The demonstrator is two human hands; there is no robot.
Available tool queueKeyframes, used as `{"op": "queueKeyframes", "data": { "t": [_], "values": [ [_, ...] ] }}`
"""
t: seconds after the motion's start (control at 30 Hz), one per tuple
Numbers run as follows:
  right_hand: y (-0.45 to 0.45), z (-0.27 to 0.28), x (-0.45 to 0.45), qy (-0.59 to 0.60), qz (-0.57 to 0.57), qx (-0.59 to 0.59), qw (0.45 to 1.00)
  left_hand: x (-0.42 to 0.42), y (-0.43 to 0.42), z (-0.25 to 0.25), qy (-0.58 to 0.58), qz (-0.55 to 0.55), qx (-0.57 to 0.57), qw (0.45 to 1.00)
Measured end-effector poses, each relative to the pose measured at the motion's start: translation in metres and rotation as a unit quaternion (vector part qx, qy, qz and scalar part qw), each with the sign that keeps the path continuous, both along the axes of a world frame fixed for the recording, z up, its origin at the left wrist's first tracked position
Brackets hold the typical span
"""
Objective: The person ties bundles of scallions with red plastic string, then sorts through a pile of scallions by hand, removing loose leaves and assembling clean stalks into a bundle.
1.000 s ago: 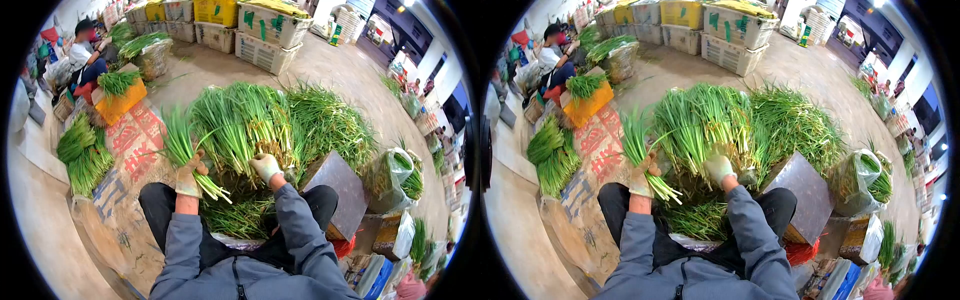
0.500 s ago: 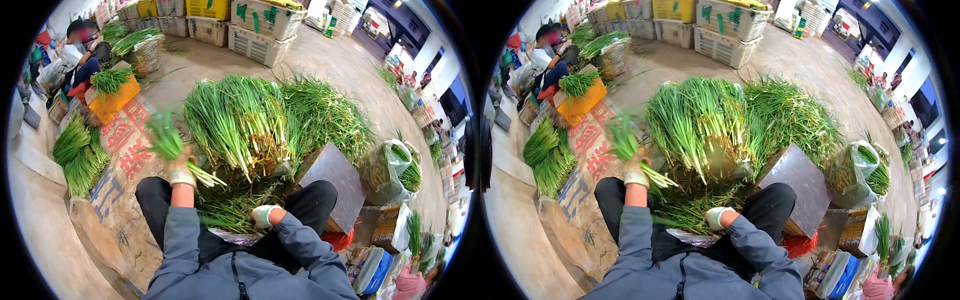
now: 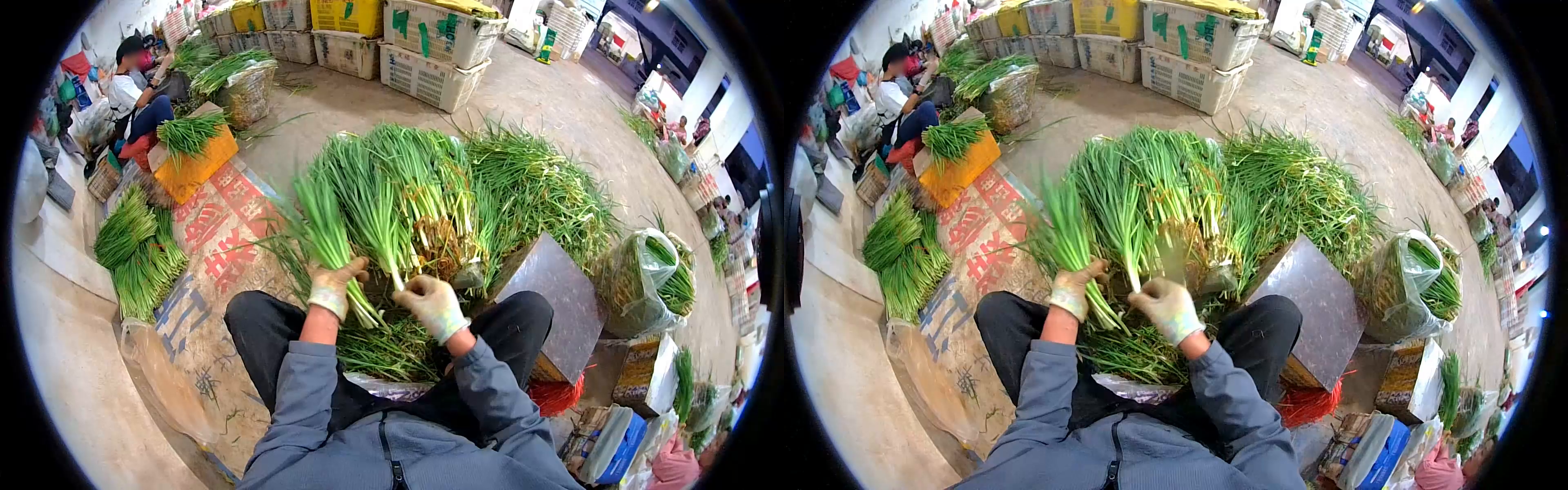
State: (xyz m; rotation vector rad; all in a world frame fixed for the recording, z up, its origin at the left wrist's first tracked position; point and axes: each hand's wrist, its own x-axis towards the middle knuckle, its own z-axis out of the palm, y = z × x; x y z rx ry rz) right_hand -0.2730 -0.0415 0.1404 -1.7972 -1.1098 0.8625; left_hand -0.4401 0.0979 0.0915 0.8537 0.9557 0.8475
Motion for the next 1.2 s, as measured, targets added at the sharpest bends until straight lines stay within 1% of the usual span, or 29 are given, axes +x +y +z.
{"op": "queueKeyframes", "data": {
  "t": [0.03, 0.1, 0.13, 0.23, 0.27, 0.3, 0.33, 0.37, 0.4, 0.43, 0.47, 0.5, 0.53, 0.57, 0.63, 0.67, 0.7, 0.73, 0.77, 0.8, 0.83, 0.87, 0.9, 0.97, 1.03, 1.1, 1.13, 1.17, 1.2],
  "values": [
    [-0.005, 0.002, -0.009, -0.016, 0.017, -0.017, 1.000, 0.006, -0.008, 0.004, -0.017, -0.011, -0.042, 0.999],
    [-0.009, -0.006, -0.021, -0.058, 0.039, -0.001, 0.998, 0.014, -0.004, -0.023, 0.044, -0.020, -0.026, 0.998],
    [-0.009, -0.012, -0.024, -0.056, 0.043, -0.005, 0.997, 0.017, -0.017, 0.004, 0.030, -0.002, -0.021, 0.999],
    [-0.004, -0.022, -0.023, -0.056, 0.071, -0.033, 0.995, 0.017, -0.012, -0.004, 0.046, -0.021, -0.010, 0.999],
    [0.000, -0.023, -0.021, 0.011, 0.046, -0.043, 0.998, 0.015, -0.008, -0.005, 0.048, -0.022, -0.029, 0.998],
    [0.004, -0.024, -0.017, 0.078, 0.021, -0.053, 0.995, 0.012, -0.009, -0.008, 0.011, -0.038, -0.029, 0.999],
    [0.009, -0.012, -0.018, 0.133, -0.009, -0.041, 0.990, 0.013, -0.011, -0.005, 0.003, -0.046, 0.001, 0.999],
    [0.018, -0.012, -0.017, 0.127, -0.023, -0.064, 0.990, 0.013, -0.013, -0.001, -0.004, -0.053, 0.032, 0.998],
    [0.025, -0.020, -0.014, 0.136, -0.004, -0.043, 0.990, 0.013, -0.015, 0.001, -0.004, -0.055, 0.033, 0.998],
    [0.031, -0.031, -0.011, 0.145, 0.015, -0.021, 0.989, 0.012, -0.021, 0.010, -0.038, -0.044, 0.044, 0.997],
    [0.034, -0.038, -0.011, 0.196, -0.007, 0.016, 0.981, 0.011, -0.024, 0.013, -0.071, -0.033, 0.054, 0.995],
    [0.035, -0.046, -0.012, 0.245, -0.030, 0.052, 0.968, 0.006, -0.018, 0.008, -0.064, -0.017, 0.035, 0.997],
    [0.032, -0.045, -0.011, 0.208, -0.080, 0.124, 0.967, 0.000, -0.013, 0.008, -0.092, 0.013, 0.030, 0.995],
    [0.028, -0.038, -0.010, 0.252, -0.103, 0.164, 0.948, -0.008, -0.006, 0.009, -0.120, 0.045, 0.025, 0.991],
    [0.001, -0.009, -0.006, 0.310, -0.031, 0.125, 0.942, -0.027, 0.006, 0.024, -0.156, 0.125, -0.001, 0.980],
    [-0.009, -0.008, -0.003, 0.275, 0.053, 0.053, 0.959, -0.034, 0.011, 0.025, -0.189, 0.133, 0.022, 0.973],
    [-0.013, -0.032, 0.001, 0.136, 0.131, -0.011, 0.982, -0.041, 0.018, 0.025, -0.223, 0.138, 0.046, 0.964],
    [-0.018, -0.052, 0.009, 0.003, 0.275, -0.067, 0.959, -0.051, 0.027, 0.017, -0.214, 0.146, 0.023, 0.965],
    [-0.019, -0.048, 0.011, -0.130, 0.404, -0.120, 0.897, -0.055, 0.034, 0.014, -0.206, 0.152, 0.001, 0.967],
    [-0.015, -0.043, 0.016, -0.186, 0.446, -0.223, 0.847, -0.057, 0.036, 0.010, -0.218, 0.146, 0.062, 0.963],
    [-0.007, -0.067, 0.020, -0.263, 0.354, -0.132, 0.888, -0.052, 0.032, 0.024, -0.262, 0.151, 0.021, 0.953],
    [0.004, -0.044, 0.015, -0.235, 0.216, -0.144, 0.937, -0.054, 0.031, 0.021, -0.262, 0.133, 0.022, 0.956],
    [0.019, -0.021, 0.010, -0.201, 0.074, -0.153, 0.965, -0.058, 0.029, 0.018, -0.261, 0.116, 0.024, 0.958],
    [0.041, -0.027, 0.005, -0.285, 0.058, -0.175, 0.941, -0.056, 0.034, 0.005, -0.246, 0.106, 0.032, 0.963],
    [0.056, -0.047, 0.006, -0.230, 0.088, -0.173, 0.954, -0.052, 0.037, 0.009, -0.235, 0.090, 0.045, 0.967],
    [0.046, -0.042, 0.003, -0.143, 0.029, -0.102, 0.984, -0.042, 0.019, 0.027, -0.136, 0.101, 0.026, 0.985],
    [0.037, -0.040, -0.002, 0.005, 0.013, -0.088, 0.996, -0.040, 0.016, 0.019, -0.091, 0.070, 0.003, 0.993],
    [0.021, 0.000, -0.019, 0.123, -0.009, -0.095, 0.988, -0.037, 0.011, 0.014, -0.048, 0.039, -0.001, 0.998],
    [0.014, -0.002, -0.027, 0.104, 0.010, -0.089, 0.991, -0.031, 0.002, 0.019, -0.010, 0.013, -0.016, 1.000]
  ]
}}
